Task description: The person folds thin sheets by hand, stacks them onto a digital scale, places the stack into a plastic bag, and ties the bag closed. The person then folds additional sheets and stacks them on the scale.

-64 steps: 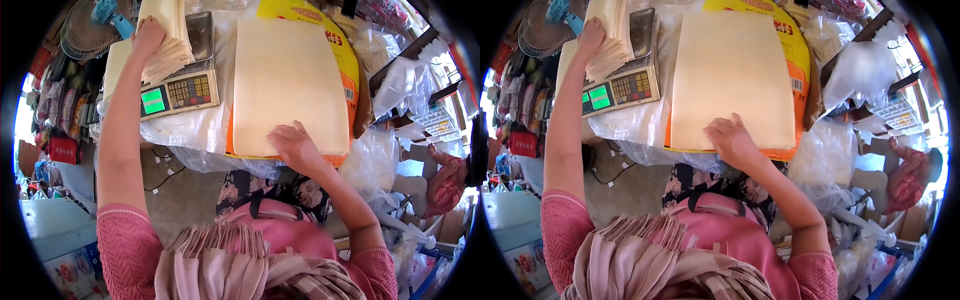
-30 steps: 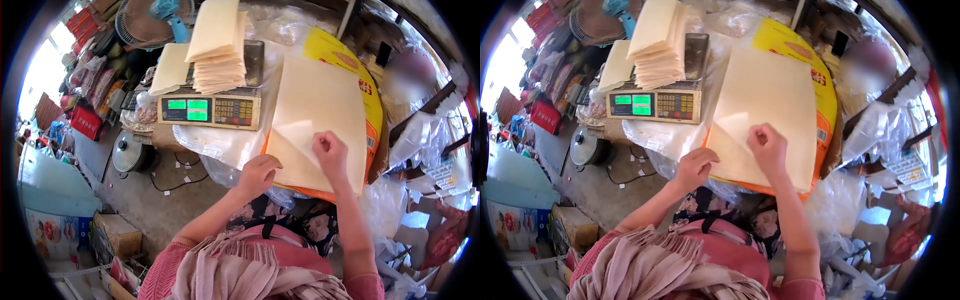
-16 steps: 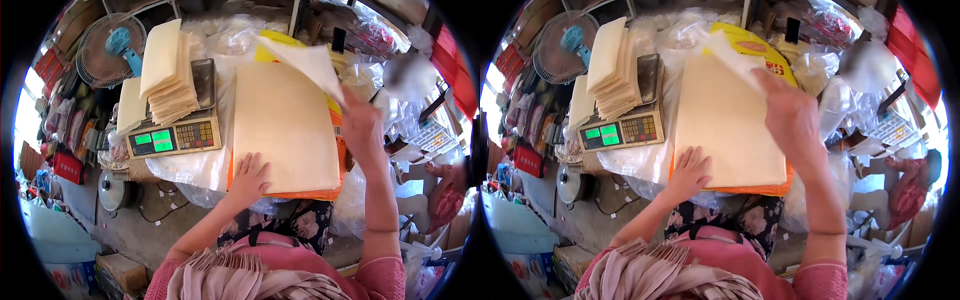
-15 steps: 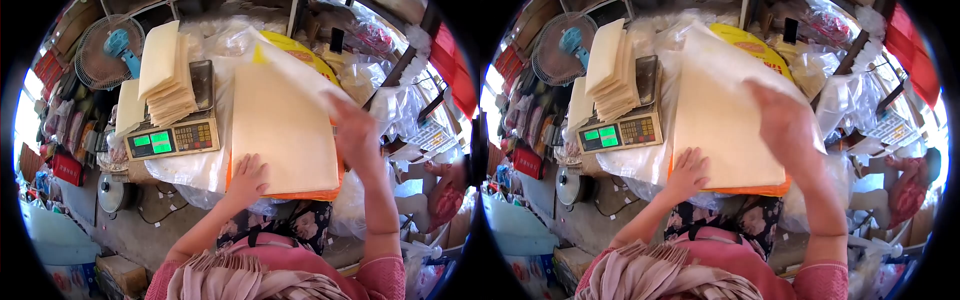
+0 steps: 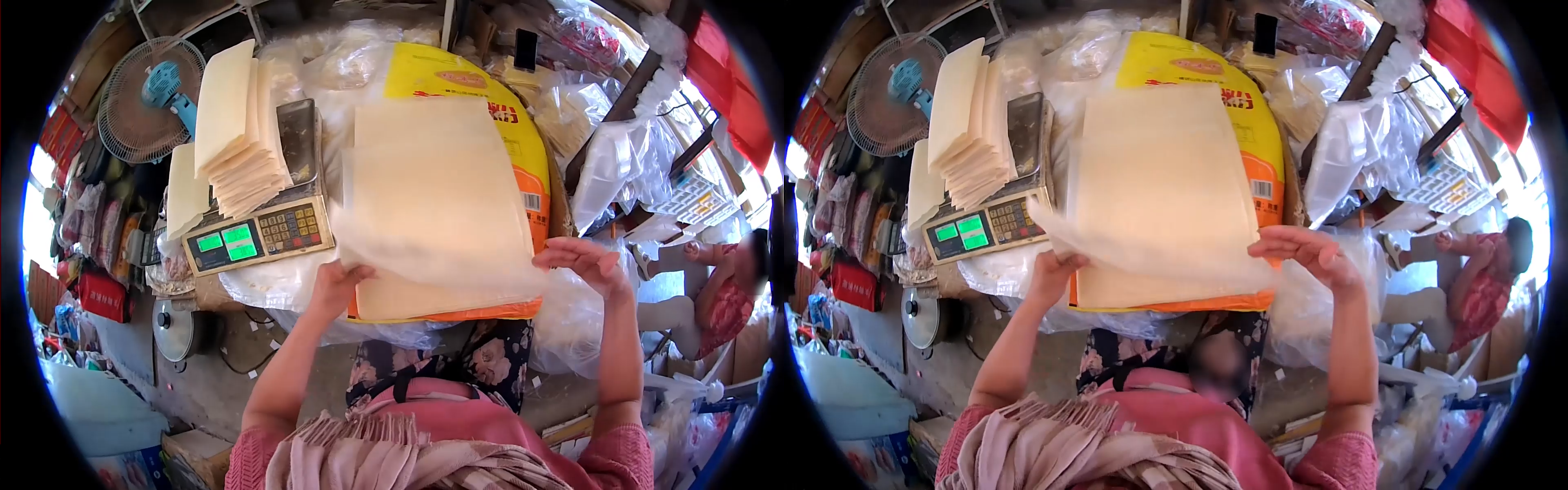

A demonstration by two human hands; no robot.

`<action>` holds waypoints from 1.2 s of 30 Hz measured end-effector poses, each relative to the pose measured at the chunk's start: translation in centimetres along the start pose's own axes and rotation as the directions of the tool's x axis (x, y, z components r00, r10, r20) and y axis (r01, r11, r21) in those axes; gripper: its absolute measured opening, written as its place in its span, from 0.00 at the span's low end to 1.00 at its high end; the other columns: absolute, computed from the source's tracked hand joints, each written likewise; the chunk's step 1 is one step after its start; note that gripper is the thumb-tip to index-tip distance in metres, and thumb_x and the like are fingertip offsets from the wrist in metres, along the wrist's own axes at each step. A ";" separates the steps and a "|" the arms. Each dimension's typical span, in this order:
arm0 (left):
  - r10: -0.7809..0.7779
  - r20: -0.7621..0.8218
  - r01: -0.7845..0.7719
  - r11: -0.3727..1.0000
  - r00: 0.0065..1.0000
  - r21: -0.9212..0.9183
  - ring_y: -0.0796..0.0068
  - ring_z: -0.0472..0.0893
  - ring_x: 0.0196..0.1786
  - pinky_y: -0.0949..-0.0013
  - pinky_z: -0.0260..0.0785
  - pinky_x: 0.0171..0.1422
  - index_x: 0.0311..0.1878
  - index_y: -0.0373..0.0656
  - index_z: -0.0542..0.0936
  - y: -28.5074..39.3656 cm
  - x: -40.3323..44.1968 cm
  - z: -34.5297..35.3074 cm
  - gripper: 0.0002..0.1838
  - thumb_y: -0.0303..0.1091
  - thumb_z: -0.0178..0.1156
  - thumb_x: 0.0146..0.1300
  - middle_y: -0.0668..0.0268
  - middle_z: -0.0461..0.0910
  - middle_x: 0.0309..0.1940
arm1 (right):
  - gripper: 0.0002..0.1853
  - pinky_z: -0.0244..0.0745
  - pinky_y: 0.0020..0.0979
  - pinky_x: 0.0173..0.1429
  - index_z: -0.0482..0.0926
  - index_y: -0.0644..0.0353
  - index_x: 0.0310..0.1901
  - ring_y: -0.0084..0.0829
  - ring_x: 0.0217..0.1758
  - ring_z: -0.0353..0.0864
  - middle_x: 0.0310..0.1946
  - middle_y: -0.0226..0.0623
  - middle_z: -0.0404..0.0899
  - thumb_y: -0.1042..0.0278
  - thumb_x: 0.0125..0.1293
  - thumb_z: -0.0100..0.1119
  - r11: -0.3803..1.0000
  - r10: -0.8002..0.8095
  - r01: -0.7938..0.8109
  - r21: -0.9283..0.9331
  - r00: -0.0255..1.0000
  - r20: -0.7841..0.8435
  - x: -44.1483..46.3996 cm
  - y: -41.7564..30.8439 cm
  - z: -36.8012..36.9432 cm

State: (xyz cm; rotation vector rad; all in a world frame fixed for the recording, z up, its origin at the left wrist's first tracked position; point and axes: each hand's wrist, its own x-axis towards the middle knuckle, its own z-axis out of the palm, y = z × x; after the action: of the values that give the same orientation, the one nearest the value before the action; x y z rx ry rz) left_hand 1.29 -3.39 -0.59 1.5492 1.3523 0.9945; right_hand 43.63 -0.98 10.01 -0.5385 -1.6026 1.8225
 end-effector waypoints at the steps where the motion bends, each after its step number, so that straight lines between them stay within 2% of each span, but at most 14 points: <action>1: -0.044 -0.028 0.040 0.991 0.999 -0.125 0.75 0.81 0.35 0.70 0.72 0.42 0.42 0.36 0.79 -0.3 0.5 0.1 0.07 0.25 0.58 0.62 0.63 0.83 0.31 | 0.40 0.67 0.39 0.65 0.64 0.67 0.66 0.36 0.62 0.73 0.58 0.45 0.74 0.40 0.63 0.56 0.998 0.006 -0.018 -0.065 0.984 -0.179 -1.3 2.2 -1.8; 4: -0.110 -0.136 0.098 0.991 0.985 -0.090 0.76 0.80 0.34 0.69 0.72 0.41 0.43 0.34 0.79 0.5 2.6 0.2 0.10 0.31 0.59 0.63 0.63 0.83 0.32 | 0.23 0.69 0.36 0.63 0.67 0.62 0.64 0.30 0.58 0.75 0.58 0.37 0.74 0.67 0.69 0.53 0.891 -0.194 -0.083 -0.447 0.820 -0.538 -0.9 9.6 -3.8; 5: -0.113 -0.183 0.102 0.992 0.977 -0.072 0.75 0.80 0.34 0.68 0.72 0.41 0.43 0.34 0.79 0.5 3.3 0.5 0.11 0.32 0.59 0.62 0.62 0.83 0.32 | 0.22 0.70 0.33 0.62 0.68 0.62 0.62 0.26 0.58 0.74 0.57 0.36 0.75 0.70 0.67 0.55 0.977 -0.162 0.198 0.078 0.931 -0.328 0.7 11.5 -6.2; 7: -0.094 -0.266 0.098 0.995 0.959 -0.001 0.71 0.81 0.33 0.67 0.72 0.40 0.43 0.33 0.79 0.2 4.6 0.8 0.11 0.32 0.59 0.62 0.60 0.83 0.31 | 0.21 0.71 0.29 0.57 0.70 0.61 0.60 0.23 0.54 0.75 0.52 0.33 0.77 0.72 0.65 0.58 0.868 -0.164 0.260 0.423 0.954 -0.250 3.5 11.1 -6.4; 12: -0.130 -0.245 0.196 0.943 0.961 0.269 0.56 0.80 0.42 0.62 0.71 0.48 0.49 0.35 0.78 -0.5 7.1 0.6 0.16 0.34 0.61 0.61 0.50 0.81 0.41 | 0.19 0.73 0.27 0.47 0.75 0.63 0.53 0.24 0.41 0.79 0.42 0.31 0.81 0.67 0.61 0.62 0.928 -0.059 -0.242 -0.283 0.655 -0.753 8.4 11.2 -1.5; 15: 0.368 -0.448 -0.042 0.808 0.815 0.588 0.52 0.71 0.61 0.52 0.62 0.64 0.59 0.40 0.73 1.4 6.0 2.5 0.26 0.44 0.62 0.61 0.48 0.71 0.59 | 0.20 0.74 0.28 0.46 0.77 0.65 0.51 0.28 0.39 0.81 0.38 0.39 0.83 0.67 0.57 0.64 0.815 -0.141 -0.410 -0.409 0.545 -0.827 8.7 10.9 -0.5; 17: 0.415 -0.126 -0.174 0.613 0.901 0.771 0.53 0.60 0.69 0.46 0.51 0.70 0.64 0.44 0.69 1.2 5.6 3.3 0.32 0.50 0.60 0.60 0.50 0.62 0.66 | 0.23 0.73 0.30 0.49 0.75 0.64 0.54 0.31 0.44 0.81 0.42 0.43 0.81 0.67 0.56 0.64 0.757 -0.171 -0.471 -0.453 0.527 -0.833 8.5 11.2 -0.4; 19: 0.374 0.088 -0.281 0.502 0.923 0.818 0.54 0.55 0.73 0.43 0.44 0.74 0.66 0.47 0.67 1.0 4.9 4.1 0.35 0.55 0.58 0.60 0.52 0.57 0.70 | 0.27 0.71 0.32 0.55 0.72 0.62 0.59 0.36 0.52 0.79 0.51 0.48 0.78 0.67 0.57 0.64 0.708 -0.180 -0.514 -0.484 0.531 -0.828 8.8 11.3 -0.6; 22: 0.309 0.192 -0.331 0.501 0.931 0.800 0.54 0.54 0.74 0.42 0.41 0.75 0.67 0.49 0.67 0.9 4.5 4.6 0.35 0.57 0.57 0.61 0.54 0.57 0.70 | 0.31 0.59 0.41 0.69 0.64 0.58 0.67 0.43 0.69 0.64 0.67 0.48 0.63 0.65 0.62 0.58 0.235 -0.516 -0.573 -0.785 0.611 -0.601 9.5 9.4 2.8; 25: 0.320 0.236 -0.373 0.489 0.918 0.788 0.55 0.55 0.74 0.44 0.43 0.75 0.67 0.50 0.68 0.8 4.7 3.9 0.33 0.53 0.58 0.61 0.54 0.58 0.70 | 0.30 0.45 0.50 0.75 0.59 0.56 0.69 0.46 0.75 0.49 0.72 0.44 0.51 0.63 0.67 0.51 -0.073 -0.387 -0.440 -0.895 0.840 -0.381 9.7 12.3 3.2; 29: 0.320 0.231 -0.375 0.531 0.919 0.760 0.59 0.66 0.68 0.48 0.51 0.73 0.60 0.48 0.73 -1.2 5.4 0.8 0.27 0.41 0.63 0.56 0.55 0.69 0.63 | 0.26 0.44 0.53 0.75 0.61 0.58 0.67 0.47 0.75 0.51 0.70 0.46 0.57 0.60 0.70 0.47 -0.017 -0.247 -0.432 -0.902 0.876 -0.414 9.2 13.8 2.3; 32: 0.276 0.214 -0.340 0.575 0.937 0.744 0.62 0.74 0.61 0.51 0.60 0.69 0.53 0.45 0.76 0.2 4.3 -1.4 0.24 0.32 0.65 0.50 0.56 0.76 0.55 | 0.24 0.47 0.53 0.74 0.62 0.59 0.66 0.46 0.73 0.54 0.68 0.48 0.60 0.62 0.71 0.46 0.330 -0.146 -0.361 -0.872 0.893 -0.425 10.1 9.2 6.3; 33: 0.263 0.215 -0.333 0.590 0.941 0.736 0.63 0.76 0.58 0.52 0.62 0.67 0.51 0.43 0.76 1.7 3.6 -1.8 0.23 0.28 0.66 0.47 0.57 0.78 0.52 | 0.25 0.53 0.52 0.71 0.63 0.58 0.66 0.45 0.71 0.59 0.66 0.48 0.63 0.66 0.68 0.49 0.307 -0.197 -0.237 -0.922 0.932 -0.305 10.8 8.0 8.2; 36: 0.666 0.047 -0.559 0.583 0.744 0.589 0.58 0.78 0.56 0.55 0.65 0.65 0.48 0.40 0.77 7.6 1.8 1.4 0.23 0.22 0.66 0.44 0.56 0.79 0.49 | 0.25 0.62 0.48 0.68 0.69 0.58 0.62 0.44 0.64 0.69 0.60 0.47 0.71 0.73 0.60 0.54 0.136 -0.234 -0.111 -0.985 0.962 -0.140 13.1 6.3 10.8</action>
State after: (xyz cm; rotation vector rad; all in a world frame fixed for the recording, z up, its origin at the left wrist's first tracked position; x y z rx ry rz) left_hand 5.36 -2.33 6.13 2.5796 1.3147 1.2241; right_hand 25.76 0.12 7.16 -1.1910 -2.4268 0.2060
